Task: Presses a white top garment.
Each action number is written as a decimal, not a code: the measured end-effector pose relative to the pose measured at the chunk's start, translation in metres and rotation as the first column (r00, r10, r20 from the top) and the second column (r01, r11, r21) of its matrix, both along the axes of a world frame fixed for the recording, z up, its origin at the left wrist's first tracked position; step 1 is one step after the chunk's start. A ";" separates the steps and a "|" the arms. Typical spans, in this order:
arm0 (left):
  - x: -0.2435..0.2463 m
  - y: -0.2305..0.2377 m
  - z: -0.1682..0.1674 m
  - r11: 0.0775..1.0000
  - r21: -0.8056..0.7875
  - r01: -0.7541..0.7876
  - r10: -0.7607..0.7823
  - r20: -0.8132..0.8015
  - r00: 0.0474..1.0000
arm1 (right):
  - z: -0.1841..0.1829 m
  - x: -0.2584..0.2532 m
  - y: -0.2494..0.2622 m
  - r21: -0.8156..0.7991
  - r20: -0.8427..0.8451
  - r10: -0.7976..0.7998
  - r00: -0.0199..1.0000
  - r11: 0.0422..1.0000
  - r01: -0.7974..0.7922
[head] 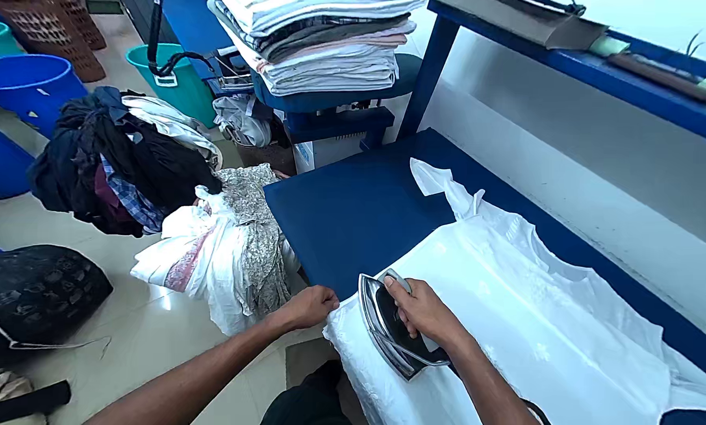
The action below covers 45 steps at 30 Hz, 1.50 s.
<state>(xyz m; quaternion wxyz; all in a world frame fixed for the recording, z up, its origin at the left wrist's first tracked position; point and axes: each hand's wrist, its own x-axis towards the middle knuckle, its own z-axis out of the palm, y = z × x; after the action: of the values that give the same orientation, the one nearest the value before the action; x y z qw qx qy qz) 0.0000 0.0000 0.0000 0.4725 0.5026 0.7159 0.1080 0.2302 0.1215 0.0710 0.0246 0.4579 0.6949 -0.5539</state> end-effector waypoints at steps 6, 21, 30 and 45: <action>-0.007 -0.039 -0.013 0.847 0.329 -0.417 0.402 0.114 0.908 | 0.004 -0.005 -0.029 0.099 0.086 0.155 0.984 0.982 -0.163; 0.058 0.045 -0.062 0.781 0.369 0.504 -0.240 -0.567 0.788 | -0.003 0.096 0.111 0.406 0.195 -0.382 0.903 0.870 0.280; 0.111 0.165 -0.034 0.578 0.687 0.441 -0.239 -0.373 0.896 | -0.009 0.142 0.100 0.336 0.135 -0.581 0.802 0.789 0.515; 0.117 0.240 -0.088 0.527 0.623 0.578 -0.243 -0.542 0.805 | -0.018 0.427 -0.031 0.423 0.093 -0.970 0.224 0.242 0.873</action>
<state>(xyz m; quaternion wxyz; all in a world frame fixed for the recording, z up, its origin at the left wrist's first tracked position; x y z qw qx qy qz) 0.1170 0.2400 -0.0884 0.0736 0.8214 0.5360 0.1806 0.6575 0.0904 0.0528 -0.2589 0.8668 0.3346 -0.2639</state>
